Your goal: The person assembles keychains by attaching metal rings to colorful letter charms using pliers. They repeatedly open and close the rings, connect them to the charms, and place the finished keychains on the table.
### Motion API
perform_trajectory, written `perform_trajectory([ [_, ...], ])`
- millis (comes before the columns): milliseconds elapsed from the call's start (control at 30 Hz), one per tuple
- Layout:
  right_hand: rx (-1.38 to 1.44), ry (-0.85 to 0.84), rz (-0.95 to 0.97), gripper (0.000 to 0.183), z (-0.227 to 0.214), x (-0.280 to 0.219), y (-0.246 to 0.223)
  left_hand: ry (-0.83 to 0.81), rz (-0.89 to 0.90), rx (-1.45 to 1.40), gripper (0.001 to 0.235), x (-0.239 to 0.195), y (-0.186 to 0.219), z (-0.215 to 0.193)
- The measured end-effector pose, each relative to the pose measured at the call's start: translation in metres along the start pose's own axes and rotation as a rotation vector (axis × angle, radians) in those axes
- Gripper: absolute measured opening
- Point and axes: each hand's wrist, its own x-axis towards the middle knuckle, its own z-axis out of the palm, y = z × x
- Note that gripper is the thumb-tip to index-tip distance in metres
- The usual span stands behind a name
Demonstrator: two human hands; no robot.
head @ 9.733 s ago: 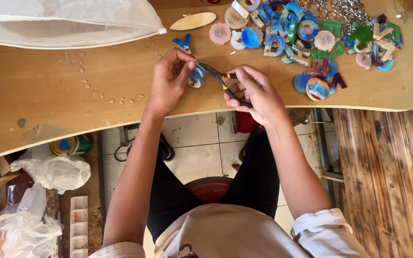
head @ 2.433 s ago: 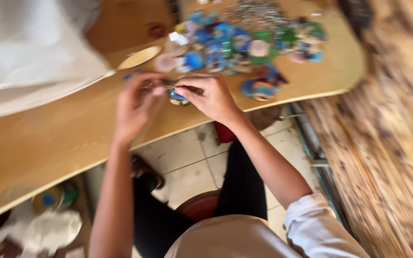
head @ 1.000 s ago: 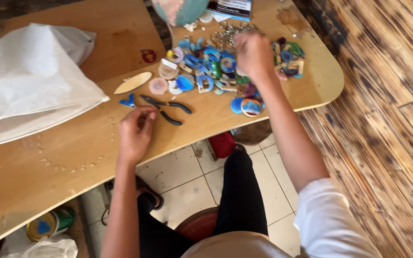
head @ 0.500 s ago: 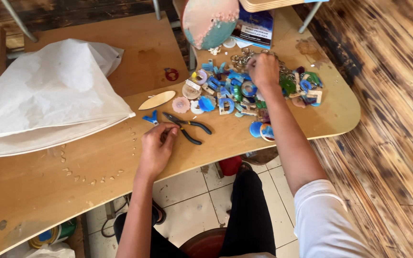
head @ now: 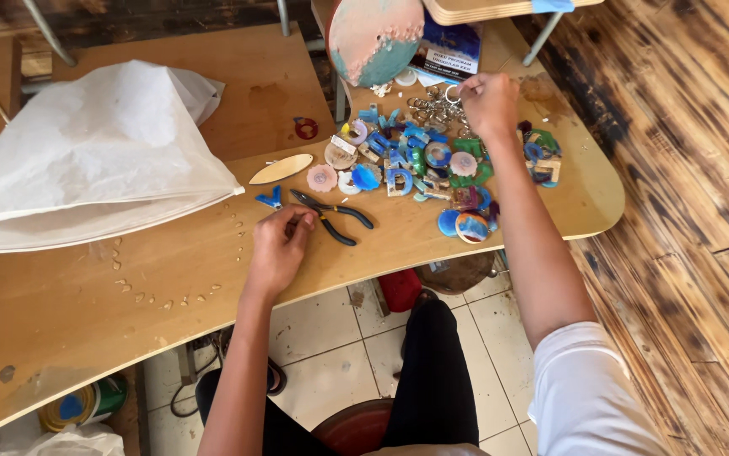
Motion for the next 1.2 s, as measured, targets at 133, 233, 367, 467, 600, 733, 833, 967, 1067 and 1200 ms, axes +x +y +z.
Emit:
perform_trajectory([
  [133,-0.002,0.029,-0.013,0.012,-0.009,0.01,0.003,0.016,0.007,0.001,0.014,-0.002,0.004,0.0],
  [233,0.083,-0.016,0.034,0.013,-0.033,-0.016,-0.043,0.028,-0.006,0.01,0.012,-0.004,0.008,-0.004],
  [367,0.411,-0.265,-0.015,0.01,-0.027,-0.065,-0.094,-0.08,-0.054,-0.237,0.021,-0.002,0.001,0.0],
  [467,0.622,-0.454,-0.132,0.019,0.016,-0.103,-0.119,-0.244,-0.279,-0.489,0.049,-0.005,0.025,-0.007],
  [600,0.746,-0.611,-0.051,0.025,0.016,-0.184,-0.204,-0.279,-0.377,-0.796,0.088,-0.009,0.012,0.001],
  [733,0.615,-0.518,-0.194,0.015,0.042,-0.228,-0.224,0.076,-0.415,-0.99,0.055,0.002,-0.031,0.001],
  [833,0.674,-0.461,-0.201,0.008,0.061,-0.249,-0.22,0.31,-0.357,-0.887,0.024,0.004,-0.046,0.0],
  [967,1.037,-0.528,0.047,0.012,0.054,-0.265,-0.217,0.331,-0.248,-0.842,0.021,-0.006,-0.018,-0.008],
  [1067,1.04,-0.513,0.049,0.012,0.052,-0.274,-0.213,0.356,-0.195,-0.836,0.021,-0.009,-0.023,-0.007],
  [1200,0.956,-0.423,-0.112,0.006,0.075,-0.275,-0.2,0.449,-0.128,-0.78,0.021,-0.011,-0.02,-0.004],
])
